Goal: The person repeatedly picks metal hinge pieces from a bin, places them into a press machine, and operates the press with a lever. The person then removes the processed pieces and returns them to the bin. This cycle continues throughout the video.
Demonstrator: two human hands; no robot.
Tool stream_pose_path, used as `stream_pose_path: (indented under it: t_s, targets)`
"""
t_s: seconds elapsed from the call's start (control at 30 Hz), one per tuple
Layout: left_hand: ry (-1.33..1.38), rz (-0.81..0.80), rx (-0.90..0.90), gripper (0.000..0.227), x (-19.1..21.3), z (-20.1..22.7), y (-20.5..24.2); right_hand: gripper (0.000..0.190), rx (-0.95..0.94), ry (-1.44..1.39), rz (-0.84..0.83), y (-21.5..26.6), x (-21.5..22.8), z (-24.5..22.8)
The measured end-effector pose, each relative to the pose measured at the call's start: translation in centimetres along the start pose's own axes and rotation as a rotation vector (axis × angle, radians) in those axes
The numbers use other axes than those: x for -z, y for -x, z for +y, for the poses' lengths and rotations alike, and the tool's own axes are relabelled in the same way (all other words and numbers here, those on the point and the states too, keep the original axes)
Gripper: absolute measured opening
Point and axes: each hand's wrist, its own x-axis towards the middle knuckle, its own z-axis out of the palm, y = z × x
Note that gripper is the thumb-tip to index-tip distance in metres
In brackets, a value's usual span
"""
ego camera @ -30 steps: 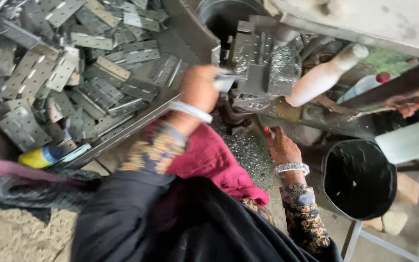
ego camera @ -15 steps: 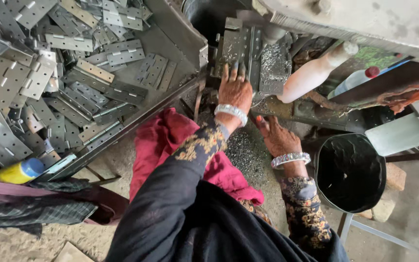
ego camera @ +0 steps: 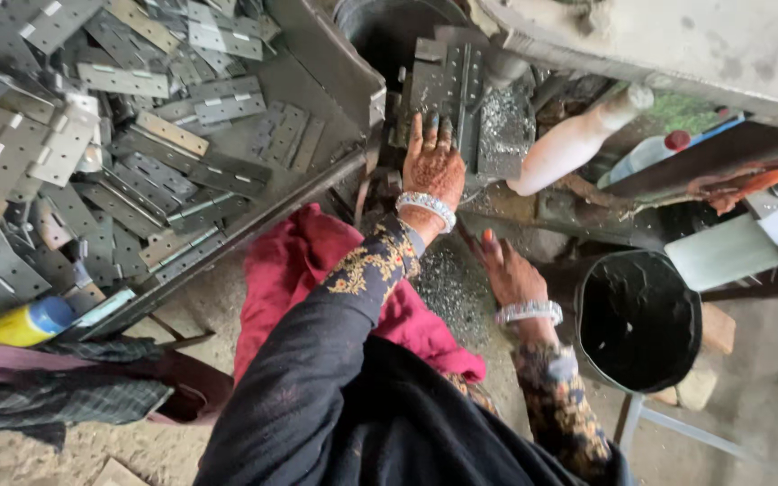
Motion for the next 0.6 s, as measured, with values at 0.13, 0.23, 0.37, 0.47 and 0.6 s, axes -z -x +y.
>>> stream_pose_path:
  t_s: [0.13,0.23,0.37,0.47,0.6]
  targets:
    - [-0.050,0.074,0.000,0.040,-0.1,0.1,0.8,0.057,0.153,0.051,0.013,1.4,-1.0,-0.4]
    - [-0.006,0.062,0.010,0.040,-0.3,0.4,0.7,0.062,-0.056,-0.072,-0.059,1.8,-0.6,0.4]
    - [-0.073,-0.026,0.035,0.040,0.1,0.2,-1.3,0.064,0.046,0.069,0.038,0.3,-0.2,0.6]
    - [-0.060,-0.087,0.049,0.043,-0.2,0.4,-1.3,0.066,0.049,0.051,0.023,0.6,-1.0,0.7]
    - [-0.075,-0.150,0.020,0.044,0.1,0.5,-0.9,0.070,-0.100,0.061,-0.078,1.7,-1.2,0.2]
